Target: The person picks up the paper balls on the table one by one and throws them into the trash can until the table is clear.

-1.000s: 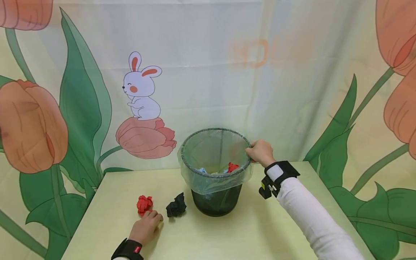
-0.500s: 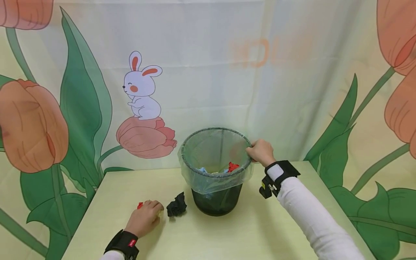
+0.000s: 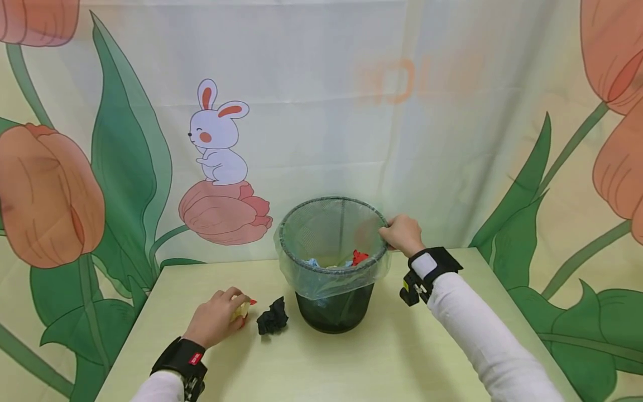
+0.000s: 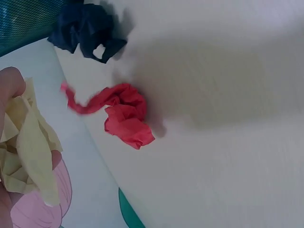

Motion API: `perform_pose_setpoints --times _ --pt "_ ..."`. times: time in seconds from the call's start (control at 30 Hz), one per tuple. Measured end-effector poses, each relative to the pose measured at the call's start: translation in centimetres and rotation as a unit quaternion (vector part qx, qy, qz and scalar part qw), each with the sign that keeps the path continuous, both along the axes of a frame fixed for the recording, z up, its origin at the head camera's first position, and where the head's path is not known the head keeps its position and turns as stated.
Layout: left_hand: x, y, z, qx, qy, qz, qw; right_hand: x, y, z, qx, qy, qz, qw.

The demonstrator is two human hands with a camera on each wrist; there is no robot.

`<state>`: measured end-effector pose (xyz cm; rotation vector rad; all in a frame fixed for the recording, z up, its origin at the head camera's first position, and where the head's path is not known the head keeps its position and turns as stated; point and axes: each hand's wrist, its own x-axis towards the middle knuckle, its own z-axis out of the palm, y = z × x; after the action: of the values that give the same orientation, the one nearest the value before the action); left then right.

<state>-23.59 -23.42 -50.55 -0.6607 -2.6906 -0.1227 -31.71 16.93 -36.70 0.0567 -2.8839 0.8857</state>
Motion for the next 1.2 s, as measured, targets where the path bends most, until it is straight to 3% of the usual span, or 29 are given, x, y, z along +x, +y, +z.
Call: perform_pose_setpoints --times 0.47,0.8,1.2 --pt "-1.4 0.3 2.9 -0.011 0.022 0.0 0.9997 -0.2 0.0 -0.2 0.008 0.007 -0.006 1.0" --pt "-2.5 0.6 5.5 -0.026 0.019 -0.004 0.9995 -0.2 0.0 -0.2 0.008 0.009 -0.007 1.0" --pt "-3.8 1.5 8.2 -0.022 0.039 -0.044 0.998 0.0 0.0 -0.1 0.008 0.01 -0.001 1.0"
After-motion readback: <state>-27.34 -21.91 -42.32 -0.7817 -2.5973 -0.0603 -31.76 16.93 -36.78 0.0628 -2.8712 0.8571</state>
